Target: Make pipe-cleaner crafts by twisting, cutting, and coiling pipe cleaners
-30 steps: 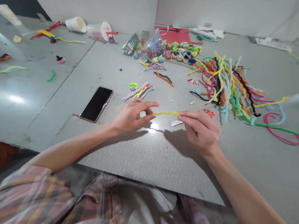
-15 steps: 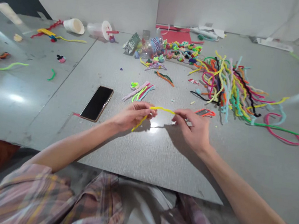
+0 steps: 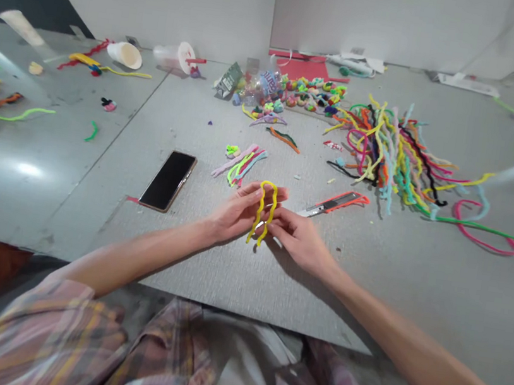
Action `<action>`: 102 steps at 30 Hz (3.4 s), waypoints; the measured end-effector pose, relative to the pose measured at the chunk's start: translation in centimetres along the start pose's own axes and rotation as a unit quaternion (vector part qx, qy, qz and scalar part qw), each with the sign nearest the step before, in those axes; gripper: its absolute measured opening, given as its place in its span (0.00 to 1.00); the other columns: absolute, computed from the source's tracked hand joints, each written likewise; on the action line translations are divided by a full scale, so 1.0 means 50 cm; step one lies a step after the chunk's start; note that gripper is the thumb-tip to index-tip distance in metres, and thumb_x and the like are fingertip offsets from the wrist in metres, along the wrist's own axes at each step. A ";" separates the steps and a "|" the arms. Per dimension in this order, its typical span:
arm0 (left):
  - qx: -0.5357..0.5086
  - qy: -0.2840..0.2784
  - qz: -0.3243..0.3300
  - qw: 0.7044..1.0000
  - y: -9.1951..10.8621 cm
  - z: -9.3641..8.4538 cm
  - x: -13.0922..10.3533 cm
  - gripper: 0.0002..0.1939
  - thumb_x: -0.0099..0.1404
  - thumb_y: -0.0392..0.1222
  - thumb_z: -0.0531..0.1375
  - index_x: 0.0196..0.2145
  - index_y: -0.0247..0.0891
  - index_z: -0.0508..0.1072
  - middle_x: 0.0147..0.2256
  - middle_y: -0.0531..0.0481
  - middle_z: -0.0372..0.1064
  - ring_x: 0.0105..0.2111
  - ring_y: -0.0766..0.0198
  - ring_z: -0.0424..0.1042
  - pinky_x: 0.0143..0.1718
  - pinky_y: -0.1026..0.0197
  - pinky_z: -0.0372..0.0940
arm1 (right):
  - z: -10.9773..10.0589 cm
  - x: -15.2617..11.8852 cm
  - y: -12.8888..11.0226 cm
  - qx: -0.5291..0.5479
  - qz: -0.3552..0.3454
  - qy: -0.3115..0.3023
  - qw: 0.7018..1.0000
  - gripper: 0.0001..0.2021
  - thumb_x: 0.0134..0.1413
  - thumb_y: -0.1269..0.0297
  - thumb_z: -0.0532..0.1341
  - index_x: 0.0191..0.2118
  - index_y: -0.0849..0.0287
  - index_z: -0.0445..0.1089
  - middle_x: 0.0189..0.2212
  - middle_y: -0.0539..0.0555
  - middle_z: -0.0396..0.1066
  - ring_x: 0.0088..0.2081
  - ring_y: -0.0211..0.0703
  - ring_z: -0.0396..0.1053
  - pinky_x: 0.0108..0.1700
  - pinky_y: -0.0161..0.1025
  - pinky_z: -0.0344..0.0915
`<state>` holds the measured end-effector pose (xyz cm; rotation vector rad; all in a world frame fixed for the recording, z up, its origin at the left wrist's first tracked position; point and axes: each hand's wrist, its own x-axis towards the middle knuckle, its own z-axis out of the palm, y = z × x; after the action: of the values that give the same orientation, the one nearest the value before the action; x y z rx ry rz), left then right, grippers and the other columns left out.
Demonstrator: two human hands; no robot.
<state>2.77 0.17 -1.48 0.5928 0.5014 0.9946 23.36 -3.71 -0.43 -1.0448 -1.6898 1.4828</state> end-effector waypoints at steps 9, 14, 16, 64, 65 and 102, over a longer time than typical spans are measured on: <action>0.002 0.057 -0.007 0.998 -0.001 0.010 0.004 0.07 0.74 0.43 0.75 0.44 0.42 0.81 0.46 0.46 0.85 0.54 0.55 0.86 0.58 0.51 0.80 | 0.005 0.004 0.000 -0.082 -0.017 0.023 0.996 0.08 0.76 0.59 0.63 0.45 0.54 0.79 0.41 0.53 0.84 0.39 0.45 0.78 0.44 0.44 0.72; -0.010 0.036 0.001 0.999 -0.003 0.007 0.006 0.11 0.71 0.44 0.77 0.44 0.41 0.81 0.44 0.47 0.85 0.52 0.55 0.87 0.59 0.51 0.80 | 0.003 0.008 0.005 -0.089 -0.018 0.030 0.995 0.10 0.75 0.58 0.63 0.45 0.55 0.81 0.39 0.53 0.84 0.38 0.45 0.77 0.43 0.43 0.70; -0.009 0.039 -0.002 0.999 -0.003 0.005 0.007 0.11 0.71 0.44 0.77 0.43 0.42 0.80 0.43 0.48 0.85 0.51 0.55 0.87 0.58 0.52 0.81 | 0.003 0.008 0.004 -0.093 -0.017 0.033 0.995 0.10 0.75 0.58 0.63 0.44 0.55 0.81 0.38 0.53 0.83 0.37 0.44 0.76 0.42 0.43 0.70; 0.082 -0.056 -0.029 0.995 0.061 -0.041 0.027 0.11 0.73 0.42 0.69 0.39 0.39 0.70 0.29 0.51 0.75 0.18 0.78 0.51 0.19 0.72 0.48 | -0.303 0.021 0.055 -0.538 -0.153 0.143 0.817 0.10 0.61 0.68 0.64 0.47 0.53 0.78 0.50 0.59 0.80 0.55 0.62 0.71 0.60 0.61 0.61; 0.079 -0.047 -0.025 0.995 0.060 -0.040 0.027 0.09 0.74 0.41 0.69 0.40 0.38 0.71 0.31 0.49 0.76 0.19 0.77 0.53 0.20 0.72 0.49 | -0.305 0.021 0.054 -0.540 -0.146 0.134 0.818 0.09 0.62 0.66 0.64 0.47 0.53 0.79 0.49 0.59 0.80 0.55 0.62 0.71 0.59 0.60 0.61; 0.147 -0.039 -0.008 0.988 0.052 -0.038 0.024 0.19 0.77 0.54 0.72 0.44 0.41 0.69 0.33 0.48 0.79 0.21 0.77 0.56 0.21 0.75 0.50 | -0.174 0.005 0.039 -0.483 -0.206 0.176 0.833 0.10 0.80 0.62 0.60 0.60 0.51 0.71 0.52 0.59 0.83 0.48 0.54 0.82 0.41 0.46 0.73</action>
<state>0.51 2.73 -1.30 0.8857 0.5874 0.8856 31.10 0.71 -1.05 -1.2057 -2.2064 0.0601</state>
